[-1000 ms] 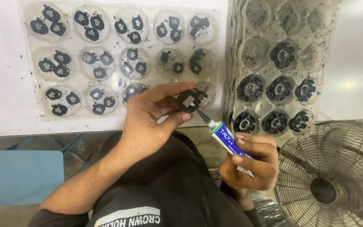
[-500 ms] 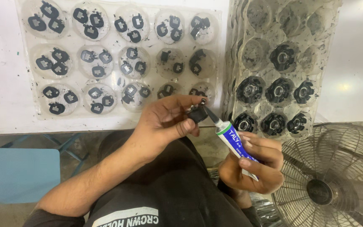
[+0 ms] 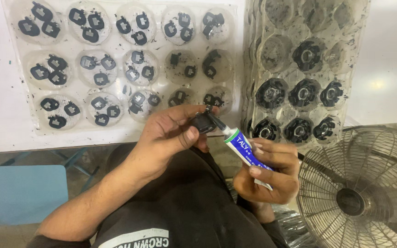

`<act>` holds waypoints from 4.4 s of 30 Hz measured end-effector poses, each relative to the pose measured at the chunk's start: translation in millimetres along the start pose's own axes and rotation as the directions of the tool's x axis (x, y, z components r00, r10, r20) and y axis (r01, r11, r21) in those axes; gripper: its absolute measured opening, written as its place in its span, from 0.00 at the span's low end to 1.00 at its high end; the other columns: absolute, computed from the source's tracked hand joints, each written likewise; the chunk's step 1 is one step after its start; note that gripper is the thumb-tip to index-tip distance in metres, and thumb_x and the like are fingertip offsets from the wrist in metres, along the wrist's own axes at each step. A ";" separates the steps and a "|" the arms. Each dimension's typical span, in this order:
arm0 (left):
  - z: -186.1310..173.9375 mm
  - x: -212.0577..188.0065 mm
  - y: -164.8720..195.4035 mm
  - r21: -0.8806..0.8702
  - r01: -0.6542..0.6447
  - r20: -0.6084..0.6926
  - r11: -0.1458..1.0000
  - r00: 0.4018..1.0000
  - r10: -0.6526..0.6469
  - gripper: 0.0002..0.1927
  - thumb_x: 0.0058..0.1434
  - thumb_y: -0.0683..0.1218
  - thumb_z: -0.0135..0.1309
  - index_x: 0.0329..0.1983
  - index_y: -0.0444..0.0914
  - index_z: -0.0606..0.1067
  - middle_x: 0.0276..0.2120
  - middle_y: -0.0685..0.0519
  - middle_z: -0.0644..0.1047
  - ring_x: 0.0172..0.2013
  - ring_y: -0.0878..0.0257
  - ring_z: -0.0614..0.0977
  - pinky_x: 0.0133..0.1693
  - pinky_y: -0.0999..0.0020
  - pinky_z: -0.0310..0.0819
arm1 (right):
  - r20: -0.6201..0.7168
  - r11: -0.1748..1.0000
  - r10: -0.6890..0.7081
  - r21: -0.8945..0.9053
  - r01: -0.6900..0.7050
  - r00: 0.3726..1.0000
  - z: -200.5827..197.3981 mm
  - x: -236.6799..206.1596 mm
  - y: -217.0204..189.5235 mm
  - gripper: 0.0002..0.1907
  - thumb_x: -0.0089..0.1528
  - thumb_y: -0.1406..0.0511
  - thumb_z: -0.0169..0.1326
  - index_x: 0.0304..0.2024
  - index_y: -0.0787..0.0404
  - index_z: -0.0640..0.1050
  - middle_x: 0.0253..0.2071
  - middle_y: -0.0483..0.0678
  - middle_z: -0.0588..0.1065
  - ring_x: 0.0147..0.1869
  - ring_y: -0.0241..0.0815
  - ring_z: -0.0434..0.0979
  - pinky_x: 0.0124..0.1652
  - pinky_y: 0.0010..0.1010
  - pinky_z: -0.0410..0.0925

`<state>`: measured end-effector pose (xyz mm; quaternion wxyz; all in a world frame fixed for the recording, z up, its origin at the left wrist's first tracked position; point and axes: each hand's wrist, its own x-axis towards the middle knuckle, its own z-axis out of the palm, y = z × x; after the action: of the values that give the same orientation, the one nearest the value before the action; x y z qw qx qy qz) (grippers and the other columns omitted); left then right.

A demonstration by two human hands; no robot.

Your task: The person picks small black plastic components from a blister tray and applies adhesive to them with a glue tube, then presses the glued components into larger black rotor-like parts arranged in trays on the workbench. They briefly wipe the glue tube with a cloth and continue gluing and fitting more components one at a time.

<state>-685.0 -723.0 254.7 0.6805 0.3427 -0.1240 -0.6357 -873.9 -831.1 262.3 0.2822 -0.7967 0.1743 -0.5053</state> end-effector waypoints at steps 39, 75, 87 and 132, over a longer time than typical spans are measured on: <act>-187.1 160.6 -61.9 0.383 0.299 -0.435 0.874 0.893 -0.115 0.22 0.67 0.60 0.52 0.48 0.40 0.82 0.35 0.48 0.85 0.21 0.65 0.77 0.27 0.70 0.70 | -0.219 0.928 0.372 0.091 -0.361 0.902 -28.5 -20.2 25.4 0.16 0.66 0.72 0.65 0.47 0.57 0.70 0.42 0.51 0.74 0.45 0.41 0.76 0.47 0.27 0.72; 14.2 40.9 7.7 0.463 -0.306 -0.055 0.832 0.927 0.372 0.21 0.58 0.24 0.60 0.54 0.28 0.75 0.53 0.45 0.81 0.49 0.61 0.86 0.53 0.65 0.86 | -0.160 0.918 0.350 0.253 -0.305 0.923 -15.3 -14.2 5.8 0.19 0.62 0.75 0.64 0.46 0.56 0.68 0.44 0.54 0.75 0.46 0.47 0.81 0.46 0.31 0.78; 27.5 24.8 22.3 0.493 -0.296 -0.068 0.818 0.924 0.376 0.23 0.57 0.23 0.57 0.55 0.27 0.75 0.53 0.44 0.80 0.49 0.61 0.85 0.53 0.66 0.86 | -0.015 0.995 0.090 -0.046 -0.091 0.996 -19.3 0.6 1.6 0.16 0.56 0.79 0.53 0.41 0.58 0.66 0.39 0.54 0.73 0.45 0.52 0.81 0.46 0.38 0.82; 8.1 23.6 -21.0 -0.064 -0.014 -0.011 0.998 1.000 0.014 0.25 0.66 0.44 0.62 0.64 0.30 0.73 0.54 0.45 0.79 0.49 0.58 0.82 0.53 0.60 0.81 | 0.129 0.997 0.019 0.069 -0.028 0.991 -31.7 13.0 16.9 0.17 0.55 0.74 0.58 0.43 0.58 0.68 0.42 0.52 0.70 0.48 0.47 0.76 0.46 0.41 0.82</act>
<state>-702.5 -747.0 241.2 0.6961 0.3234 -0.1025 -0.6327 -896.8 -860.3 271.3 0.3267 -0.8150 0.1470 -0.4555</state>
